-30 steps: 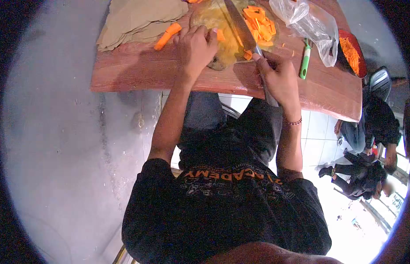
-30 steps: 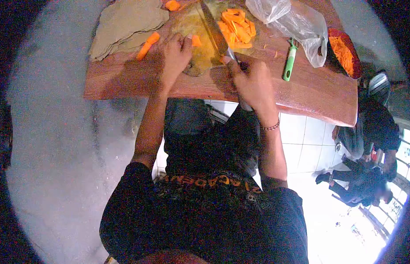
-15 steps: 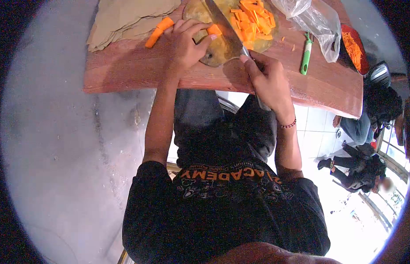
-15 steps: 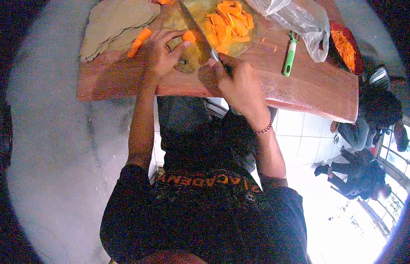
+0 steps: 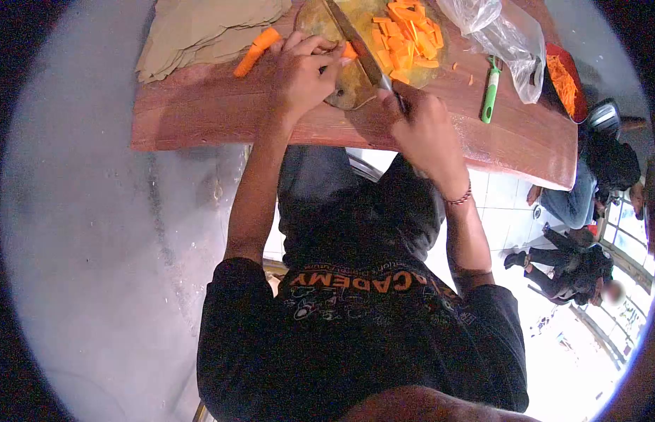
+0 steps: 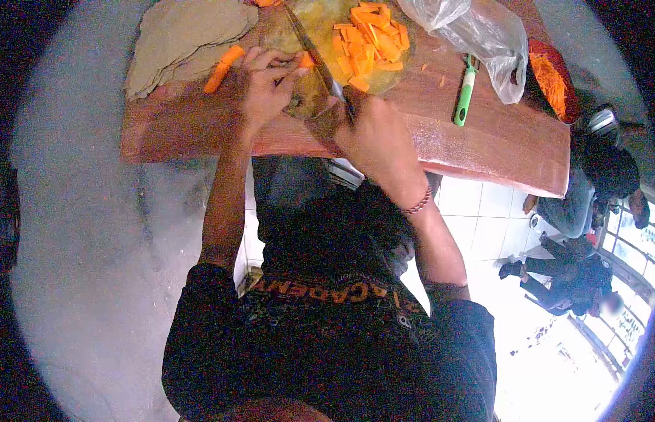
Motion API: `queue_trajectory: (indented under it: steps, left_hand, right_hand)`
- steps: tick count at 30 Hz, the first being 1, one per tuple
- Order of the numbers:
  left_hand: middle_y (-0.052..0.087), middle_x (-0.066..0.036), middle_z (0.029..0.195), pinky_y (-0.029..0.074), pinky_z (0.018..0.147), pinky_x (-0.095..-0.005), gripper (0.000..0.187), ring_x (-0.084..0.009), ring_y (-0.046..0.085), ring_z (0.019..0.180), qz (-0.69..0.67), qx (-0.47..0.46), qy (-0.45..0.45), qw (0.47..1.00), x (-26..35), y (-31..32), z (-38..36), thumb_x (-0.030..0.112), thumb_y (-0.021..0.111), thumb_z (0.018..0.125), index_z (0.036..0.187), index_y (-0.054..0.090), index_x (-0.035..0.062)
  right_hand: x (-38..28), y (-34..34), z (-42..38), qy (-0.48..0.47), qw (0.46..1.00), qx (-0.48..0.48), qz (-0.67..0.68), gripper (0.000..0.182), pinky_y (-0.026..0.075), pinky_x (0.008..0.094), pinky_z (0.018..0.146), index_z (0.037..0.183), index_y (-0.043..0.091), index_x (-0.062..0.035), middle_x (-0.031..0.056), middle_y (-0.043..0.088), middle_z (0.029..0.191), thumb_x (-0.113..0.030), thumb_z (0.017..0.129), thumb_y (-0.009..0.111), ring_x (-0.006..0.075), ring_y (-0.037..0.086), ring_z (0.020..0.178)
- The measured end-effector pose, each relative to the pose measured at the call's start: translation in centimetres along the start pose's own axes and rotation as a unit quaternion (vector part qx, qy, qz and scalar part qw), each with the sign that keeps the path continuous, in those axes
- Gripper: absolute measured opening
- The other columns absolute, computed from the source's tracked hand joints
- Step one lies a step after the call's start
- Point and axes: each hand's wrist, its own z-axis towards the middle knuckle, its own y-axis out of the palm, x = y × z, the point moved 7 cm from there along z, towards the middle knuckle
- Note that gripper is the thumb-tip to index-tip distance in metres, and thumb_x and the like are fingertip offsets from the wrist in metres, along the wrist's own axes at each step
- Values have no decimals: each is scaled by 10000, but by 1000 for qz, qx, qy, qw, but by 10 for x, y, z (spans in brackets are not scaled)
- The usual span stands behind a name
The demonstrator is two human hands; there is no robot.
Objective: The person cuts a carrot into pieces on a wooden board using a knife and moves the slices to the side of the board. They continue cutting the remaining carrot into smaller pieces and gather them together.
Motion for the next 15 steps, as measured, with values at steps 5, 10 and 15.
queue_trajectory:
  steps: [5,10,15]
  left_hand:
    - [723,-24,914,506,807,-368,157,-230,629,898,-18,0,-5,1000,1,1,-1,194,800,809,945,815,118]
    - [729,-21,932,484,858,-354,188,-221,628,893,-65,32,-45,996,-6,5,-10,204,808,807,969,813,108]
    - [732,-17,929,481,833,-350,207,-210,620,870,-50,33,-24,998,-6,6,-7,198,820,787,965,811,94]
  right_hand:
    - [2,10,5,-23,999,45,9,326,525,558,661,937,693,18,318,633,732,-284,975,577,514,652,758]
    - [6,-1,17,31,996,20,78,352,521,546,711,982,696,17,314,657,811,-319,973,591,498,660,827]
    - [3,-7,4,75,993,-13,85,358,520,536,734,1022,692,10,306,670,874,-333,971,606,492,659,855]
